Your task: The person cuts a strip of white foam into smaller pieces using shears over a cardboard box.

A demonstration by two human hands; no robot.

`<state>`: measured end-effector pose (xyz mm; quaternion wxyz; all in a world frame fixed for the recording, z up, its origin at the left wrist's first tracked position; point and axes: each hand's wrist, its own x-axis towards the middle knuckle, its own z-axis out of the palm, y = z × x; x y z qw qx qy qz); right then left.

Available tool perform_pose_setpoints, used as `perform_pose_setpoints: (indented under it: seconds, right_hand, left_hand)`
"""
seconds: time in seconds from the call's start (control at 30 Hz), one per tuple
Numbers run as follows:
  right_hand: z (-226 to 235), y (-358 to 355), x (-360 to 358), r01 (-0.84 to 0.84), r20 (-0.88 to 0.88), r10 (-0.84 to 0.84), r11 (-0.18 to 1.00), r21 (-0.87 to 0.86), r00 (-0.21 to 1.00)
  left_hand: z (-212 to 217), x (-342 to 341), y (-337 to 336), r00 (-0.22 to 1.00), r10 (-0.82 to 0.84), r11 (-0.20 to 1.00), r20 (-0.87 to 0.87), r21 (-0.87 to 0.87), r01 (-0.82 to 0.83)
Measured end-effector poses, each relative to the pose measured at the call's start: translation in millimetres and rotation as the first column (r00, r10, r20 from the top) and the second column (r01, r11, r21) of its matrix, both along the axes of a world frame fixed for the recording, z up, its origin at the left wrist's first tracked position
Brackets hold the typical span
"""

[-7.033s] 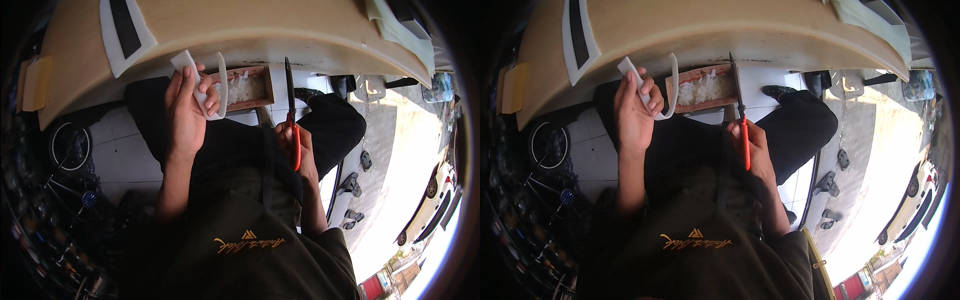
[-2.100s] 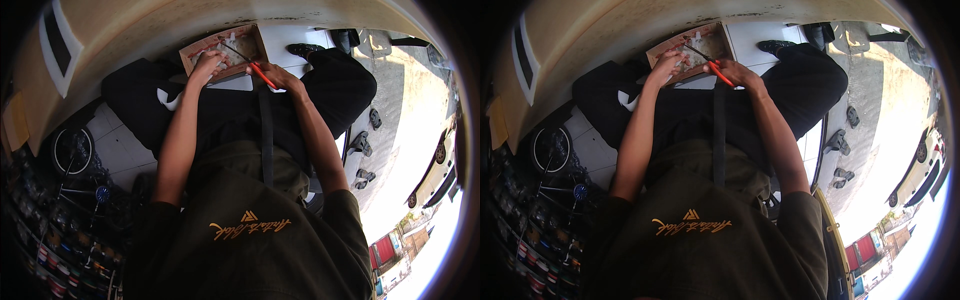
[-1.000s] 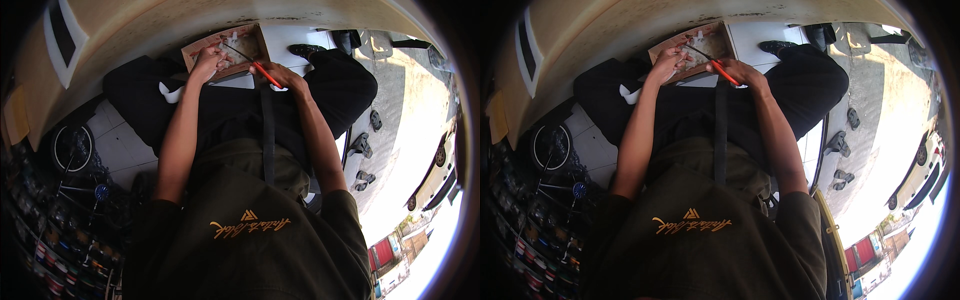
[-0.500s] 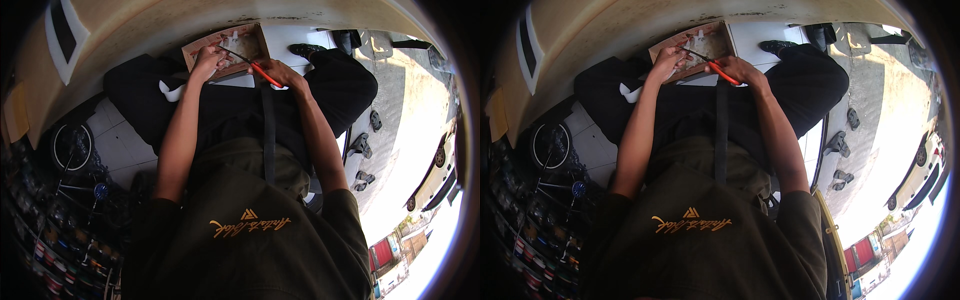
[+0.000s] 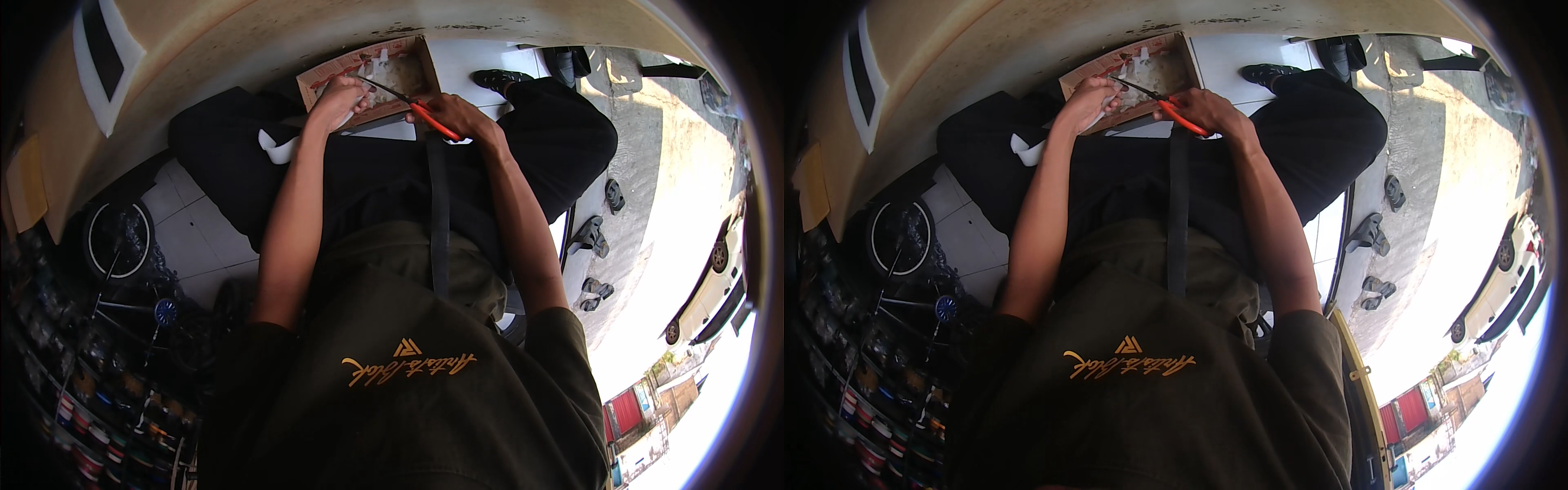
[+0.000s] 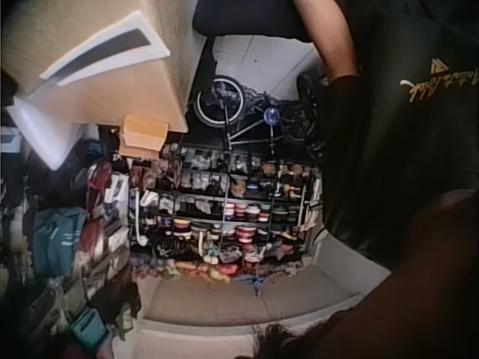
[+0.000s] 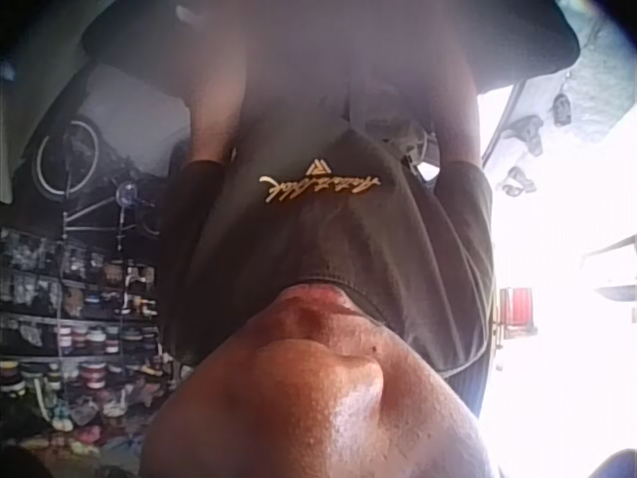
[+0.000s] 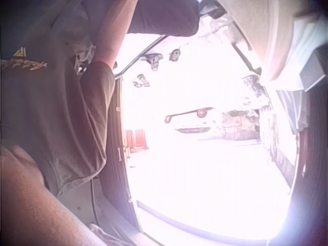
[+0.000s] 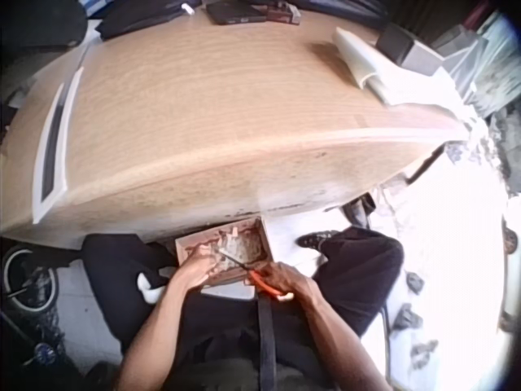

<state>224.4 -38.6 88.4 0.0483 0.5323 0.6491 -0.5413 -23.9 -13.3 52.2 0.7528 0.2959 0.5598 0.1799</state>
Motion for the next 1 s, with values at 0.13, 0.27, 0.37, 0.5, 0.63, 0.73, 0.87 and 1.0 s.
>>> perform_pose_setpoints:
  seconds: [0.13, 0.27, 0.37, 0.5, 0.63, 0.73, 0.87, 1.0]
  right_hand:
    - [1.9, 1.5, 1.3, 0.011, 0.003, -0.011, 1.000, -0.025, 1.000]
    - [18.0, 2.4, -0.8, 0.073, 0.053, -0.066, 0.985, -0.155, 0.996]
    - [15.2, -1.5, -1.1, 0.070, 0.024, -0.068, 0.994, -0.090, 0.997]
    - [14.1, -0.9, -0.8, 0.067, 0.019, -0.065, 0.994, -0.085, 0.998]
    - [16.6, 3.8, 0.3, 0.069, -0.030, -0.076, 0.977, -0.201, 0.997]
    - [22.3, 2.5, -2.0, 0.122, -0.104, -0.141, 0.977, -0.177, 0.985]
    - [38.9, 5.5, -2.8, 0.100, -0.079, -0.113, 0.984, -0.147, 0.990]
    - [44.8, 3.0, -2.5, 0.126, -0.069, -0.136, 0.983, -0.137, 0.988]
  left_hand:
    - [8.7, 1.7, -1.8, 0.998, 0.041, 0.999, -0.056, 0.015, -0.040]
    - [8.4, 0.0, -2.1, 0.977, 0.155, 0.988, -0.149, 0.051, -0.149]
    - [3.2, -1.0, 1.2, 0.964, 0.247, 0.967, -0.101, 0.082, -0.239]
    - [1.9, -0.6, 2.0, 0.953, 0.300, 0.952, -0.045, 0.078, -0.296]
    - [5.9, 1.8, 1.9, 0.956, 0.289, 0.955, -0.043, 0.079, -0.285]
    - [9.6, 2.9, 2.1, 0.956, 0.293, 0.955, -0.022, 0.054, -0.291]
    - [11.0, 1.1, 0.8, 0.962, 0.268, 0.960, 0.061, 0.066, -0.272]
    - [10.3, 0.6, 1.3, 0.967, 0.239, 0.968, 0.083, 0.056, -0.244]
